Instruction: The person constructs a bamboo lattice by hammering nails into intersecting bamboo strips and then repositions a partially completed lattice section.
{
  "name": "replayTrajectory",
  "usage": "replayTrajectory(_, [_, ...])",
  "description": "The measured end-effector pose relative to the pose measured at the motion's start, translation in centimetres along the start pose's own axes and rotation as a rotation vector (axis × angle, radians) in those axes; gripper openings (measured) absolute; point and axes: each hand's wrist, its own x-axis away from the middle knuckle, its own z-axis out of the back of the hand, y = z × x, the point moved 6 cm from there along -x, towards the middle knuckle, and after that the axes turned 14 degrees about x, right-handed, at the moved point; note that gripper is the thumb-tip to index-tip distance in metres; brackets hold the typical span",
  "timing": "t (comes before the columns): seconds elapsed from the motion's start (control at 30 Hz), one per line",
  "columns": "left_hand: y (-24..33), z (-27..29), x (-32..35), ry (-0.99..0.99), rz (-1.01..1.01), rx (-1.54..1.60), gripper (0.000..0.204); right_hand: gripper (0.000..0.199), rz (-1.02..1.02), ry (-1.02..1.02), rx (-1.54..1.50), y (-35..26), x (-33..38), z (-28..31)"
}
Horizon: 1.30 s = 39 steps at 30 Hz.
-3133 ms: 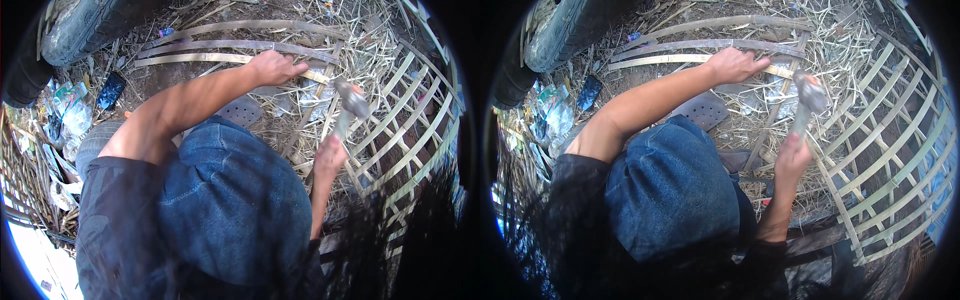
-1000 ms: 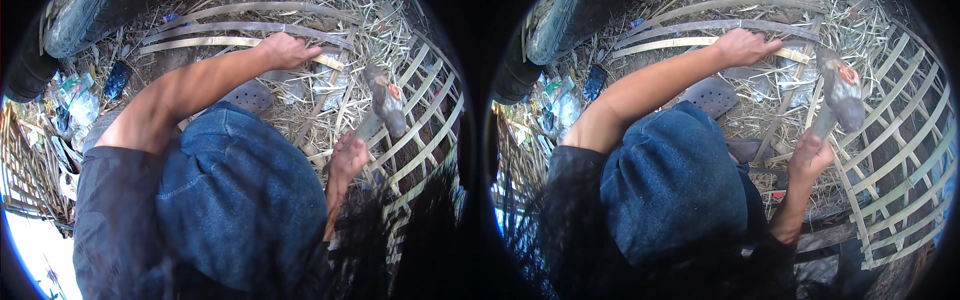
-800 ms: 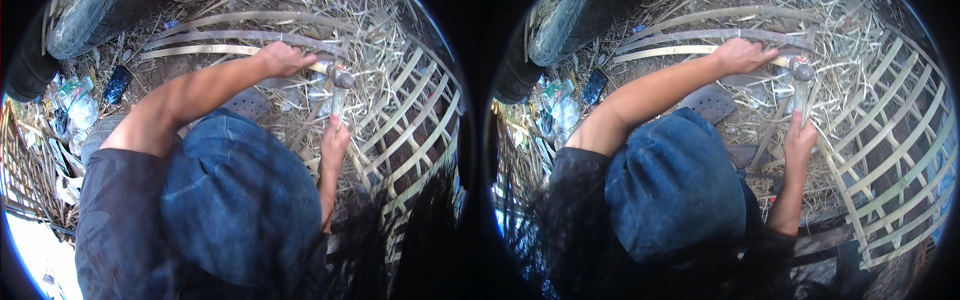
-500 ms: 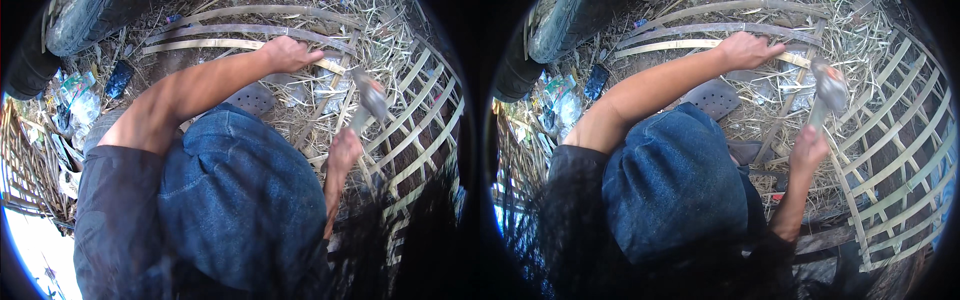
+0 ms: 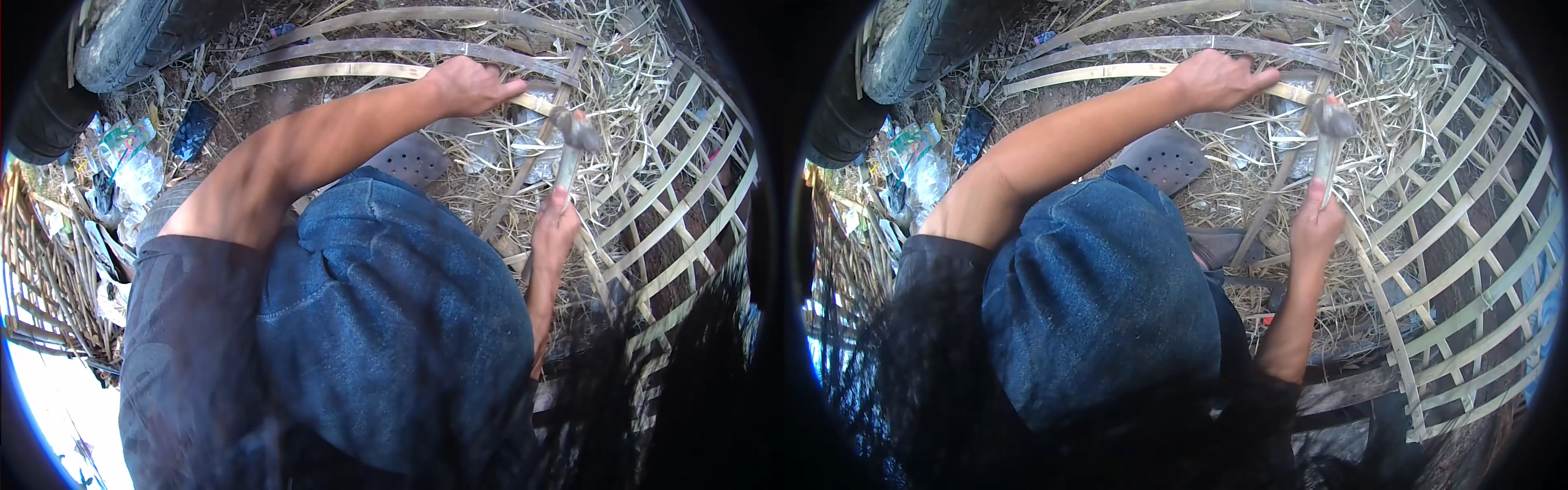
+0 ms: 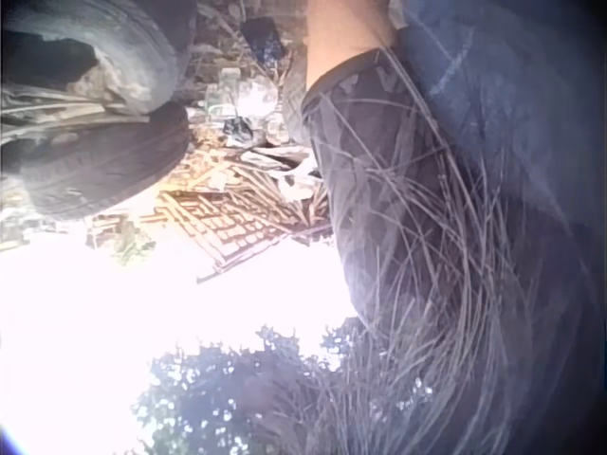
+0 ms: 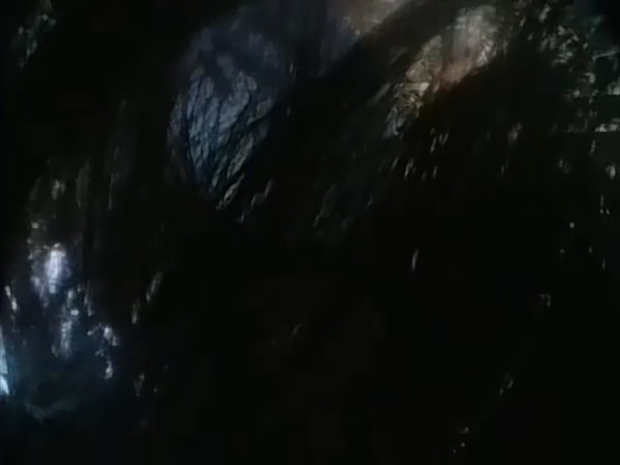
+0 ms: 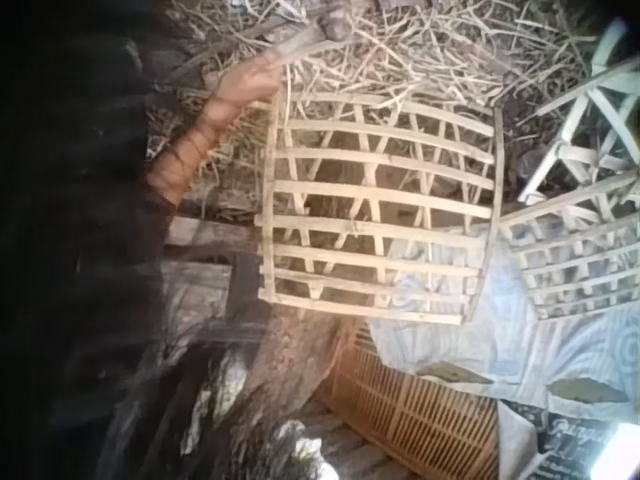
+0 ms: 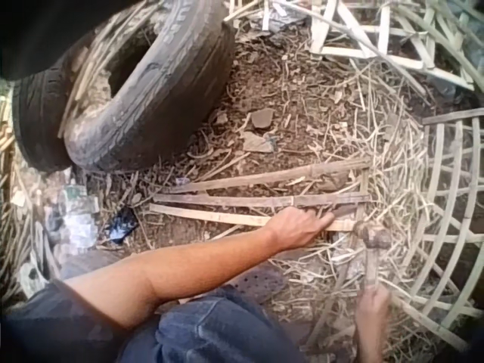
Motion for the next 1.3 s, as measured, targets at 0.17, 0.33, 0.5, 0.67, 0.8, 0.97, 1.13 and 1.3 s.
replayTrajectory(0.17, [0.9, -0.3, -1.1, -0.049, 0.011, 0.001, 0.027, 0.050, 0.077, 0.044, 0.222, -0.4, 0.4, 1.1])
replayTrajectory(0.33, [0.7, 0.1, -0.7, -0.061, 0.030, 0.011, 0.026, 0.058, 0.239, 0.083, 0.058, -3.7, 2.5, 2.6])
replayTrajectory(0.5, [0.6, -0.2, -1.1, -0.070, 0.052, -0.047, 0.024, 0.056, 0.105, -0.018, 0.169, 0.9, -1.4, -0.5])
replayTrajectory(0.67, [0.8, 0.0, -0.8, -0.049, 0.031, -0.018, 0.026, 0.057, 0.122, 0.055, 0.061, -2.0, 2.2, 2.1])
replayTrajectory(0.8, [0.5, 0.2, -0.5, -0.021, 0.013, -0.023, 0.025, 0.057, 0.137, 0.076, 0.130, -0.9, 0.9, 0.9])
replayTrajectory(0.97, [0.9, -0.5, -0.9, -0.001, 0.002, -0.044, 0.025, 0.054, 0.096, 0.091, 0.270, 1.2, -1.0, 0.7])
replayTrajectory(1.13, [0.5, -0.1, -0.6, -0.028, 0.027, -0.004, 0.026, 0.053, 0.152, 0.098, -0.006, -2.7, 2.4, 3.2])
replayTrajectory(1.3, [0.9, -0.4, -0.5, -0.018, 0.003, -0.024, 0.026, 0.050, 0.117, -0.033, 0.435, -2.5, -0.2, 0.8])
